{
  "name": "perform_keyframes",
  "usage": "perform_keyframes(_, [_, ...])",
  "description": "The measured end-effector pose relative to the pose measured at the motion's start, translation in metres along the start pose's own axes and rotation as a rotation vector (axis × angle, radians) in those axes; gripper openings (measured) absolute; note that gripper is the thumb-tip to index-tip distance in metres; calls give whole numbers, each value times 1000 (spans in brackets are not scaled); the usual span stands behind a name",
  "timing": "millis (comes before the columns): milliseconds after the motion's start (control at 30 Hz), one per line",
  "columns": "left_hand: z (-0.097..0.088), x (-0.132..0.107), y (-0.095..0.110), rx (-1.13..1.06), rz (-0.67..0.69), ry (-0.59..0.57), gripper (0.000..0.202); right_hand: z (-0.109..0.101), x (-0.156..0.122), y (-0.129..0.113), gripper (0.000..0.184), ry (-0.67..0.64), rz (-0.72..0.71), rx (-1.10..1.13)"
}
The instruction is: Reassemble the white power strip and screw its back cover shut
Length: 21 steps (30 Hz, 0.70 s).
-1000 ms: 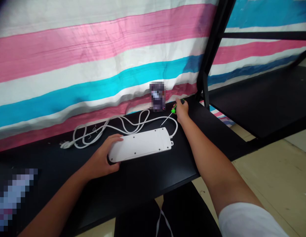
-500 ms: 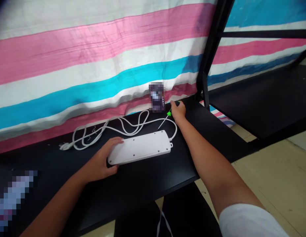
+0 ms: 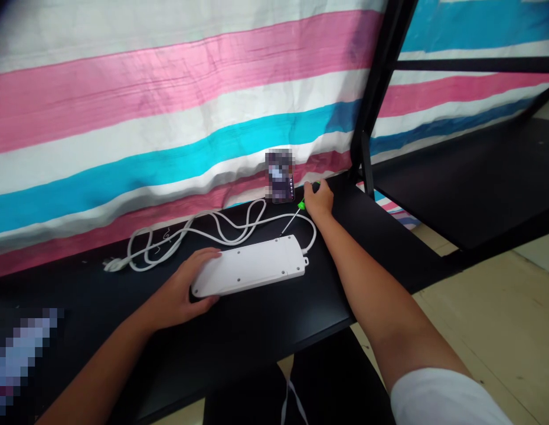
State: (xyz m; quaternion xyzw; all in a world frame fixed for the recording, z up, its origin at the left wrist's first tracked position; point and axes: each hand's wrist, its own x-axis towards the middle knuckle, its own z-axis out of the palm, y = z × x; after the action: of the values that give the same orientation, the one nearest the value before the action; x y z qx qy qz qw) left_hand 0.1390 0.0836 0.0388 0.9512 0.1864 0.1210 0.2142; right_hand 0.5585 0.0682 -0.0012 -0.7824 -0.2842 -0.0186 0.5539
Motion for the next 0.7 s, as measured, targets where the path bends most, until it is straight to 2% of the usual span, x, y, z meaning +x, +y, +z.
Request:
perform_keyframes(200, [3, 2, -4, 48, 2, 56, 72, -5, -6, -6, 22, -98, -107, -150])
perform_keyframes(367, [0, 9, 4, 119, -7, 89, 64, -13, -15, -16, 15, -321, -290, -273])
perform_keyframes(433, [-2, 16, 18, 133, 19, 114, 55, -15, -19, -20, 14, -440, -373, -317])
perform_keyframes(533, [-6, 39, 50, 95, 143, 192, 39, -15, -23, -27, 18, -585, -461, -386])
perform_keyframes(600, [-7, 66, 75, 75, 242, 189, 37, -16, -25, -32, 23, -649, -493, -429])
perform_keyframes(700, [3, 122, 108, 32, 309, 167, 36, -16, -34, -45, 27, -723, -512, -477])
